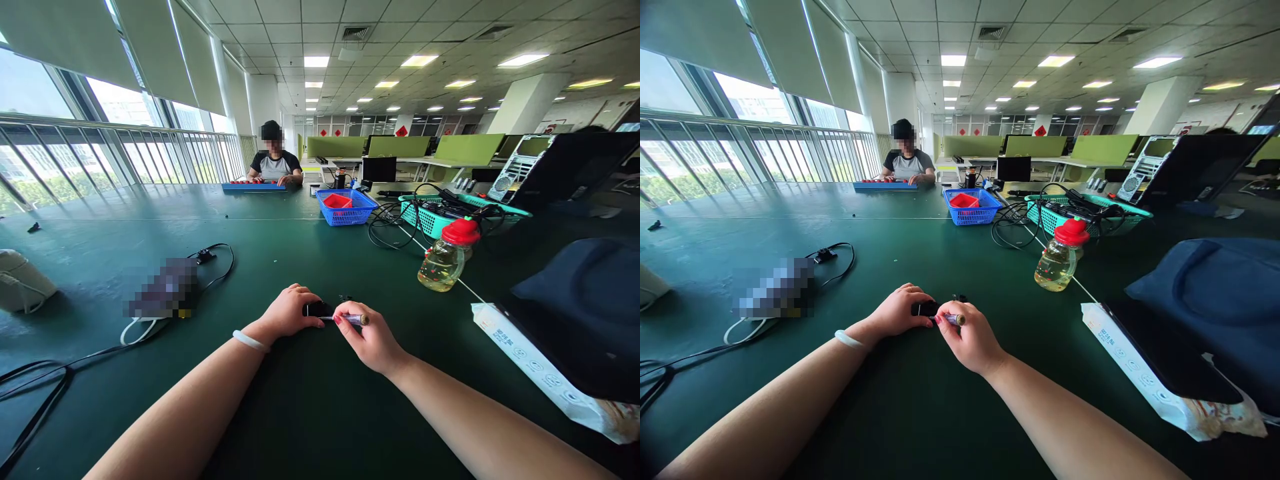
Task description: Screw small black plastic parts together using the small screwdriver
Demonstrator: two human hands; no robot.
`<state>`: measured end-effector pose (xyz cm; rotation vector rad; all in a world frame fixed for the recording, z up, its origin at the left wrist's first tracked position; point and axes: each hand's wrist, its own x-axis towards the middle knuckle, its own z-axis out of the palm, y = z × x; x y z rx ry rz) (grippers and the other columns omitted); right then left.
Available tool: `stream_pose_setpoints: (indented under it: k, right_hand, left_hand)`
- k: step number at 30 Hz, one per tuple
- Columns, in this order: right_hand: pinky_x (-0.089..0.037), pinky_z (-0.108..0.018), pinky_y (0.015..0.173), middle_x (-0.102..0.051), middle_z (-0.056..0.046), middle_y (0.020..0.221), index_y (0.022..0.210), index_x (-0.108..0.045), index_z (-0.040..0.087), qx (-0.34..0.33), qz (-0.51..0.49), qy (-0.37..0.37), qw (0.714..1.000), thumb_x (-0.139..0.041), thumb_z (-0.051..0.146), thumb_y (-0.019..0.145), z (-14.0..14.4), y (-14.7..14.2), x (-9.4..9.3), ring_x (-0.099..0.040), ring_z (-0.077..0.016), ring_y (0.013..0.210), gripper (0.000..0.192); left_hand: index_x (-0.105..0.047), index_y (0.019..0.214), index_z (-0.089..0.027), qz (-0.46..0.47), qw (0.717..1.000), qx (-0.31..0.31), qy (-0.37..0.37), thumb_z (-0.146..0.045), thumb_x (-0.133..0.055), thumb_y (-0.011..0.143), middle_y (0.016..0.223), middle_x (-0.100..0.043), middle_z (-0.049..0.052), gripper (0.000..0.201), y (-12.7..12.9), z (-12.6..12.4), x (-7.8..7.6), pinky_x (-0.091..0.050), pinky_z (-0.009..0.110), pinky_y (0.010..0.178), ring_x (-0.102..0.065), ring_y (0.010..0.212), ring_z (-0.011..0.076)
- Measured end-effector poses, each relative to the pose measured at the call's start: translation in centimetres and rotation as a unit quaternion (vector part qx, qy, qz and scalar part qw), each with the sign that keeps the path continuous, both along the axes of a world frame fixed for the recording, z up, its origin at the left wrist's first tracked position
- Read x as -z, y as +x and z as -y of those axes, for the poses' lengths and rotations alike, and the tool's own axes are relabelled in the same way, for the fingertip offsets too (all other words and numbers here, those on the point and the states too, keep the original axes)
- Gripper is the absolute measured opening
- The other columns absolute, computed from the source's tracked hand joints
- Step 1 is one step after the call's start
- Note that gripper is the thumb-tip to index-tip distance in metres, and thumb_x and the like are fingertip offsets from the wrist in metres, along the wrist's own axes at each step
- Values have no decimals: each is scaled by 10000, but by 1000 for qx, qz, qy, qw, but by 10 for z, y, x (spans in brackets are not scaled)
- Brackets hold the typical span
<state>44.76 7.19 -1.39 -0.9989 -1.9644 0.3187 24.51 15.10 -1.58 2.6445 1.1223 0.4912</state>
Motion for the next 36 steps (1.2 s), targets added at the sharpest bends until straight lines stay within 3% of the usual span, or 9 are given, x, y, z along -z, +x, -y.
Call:
stream_pose_setpoints:
  k: [8, 12, 21, 26, 29, 36]
  right_hand:
    - [-445, -327, 770, -694, -2, 786, 837, -572, 230, -29, 78, 60, 995, -482, 211, 947, 7, -5, -3, -614, -165, 719, 143]
    - [-438, -325, 751, -698, -8, 767, 827, -592, 231, 12, 82, 42, 996, -501, 236, 937, 7, -5, -2, -616, -171, 701, 143]
    - [-438, -261, 609, -655, 2, 711, 833, -588, 234, 40, -4, -50, 998, -420, 336, 981, -1, -1, 2, -601, -153, 643, 245]
    - [-463, -293, 682, -685, -1, 750, 836, -613, 241, -7, 56, 13, 998, -504, 316, 941, 4, -2, -1, -603, -162, 671, 169]
    - [-469, -314, 702, -680, -22, 742, 823, -618, 234, 19, 41, 57, 997, -491, 300, 945, 7, -1, -3, -606, -175, 686, 188]
    - [-477, -302, 659, -661, -37, 746, 822, -590, 224, 102, -52, 53, 992, -443, 335, 962, 1, 8, 2, -623, -189, 709, 231]
  left_hand:
    - [-708, 1091, -219, 12, 1000, 6, 7, -574, -721, 733, 1009, -709, 72, 505, -1, 0, 3, -464, 392, 899, -610, 966, 250]
    - [-691, 1140, -231, 19, 999, 35, -16, -616, -737, 688, 1049, -697, 75, 595, 0, 2, 1, -460, 393, 913, -610, 973, 249]
    - [-693, 1132, -250, 20, 999, 29, -16, -497, -722, 760, 1052, -690, 64, 448, 0, 2, 3, -462, 390, 915, -609, 987, 242]
    - [-700, 1124, -244, 32, 999, 25, -9, -514, -702, 773, 1022, -705, 64, 443, 1, 2, 3, -462, 382, 907, -617, 958, 232]
    - [-705, 1116, -239, 25, 999, 31, -9, -507, -706, 770, 1015, -704, 65, 438, 2, 3, 3, -461, 383, 905, -616, 949, 232]
    - [-706, 1117, -253, 17, 1000, 15, -12, -478, -728, 751, 1040, -693, 63, 430, 2, 3, 3, -461, 397, 926, -610, 973, 240]
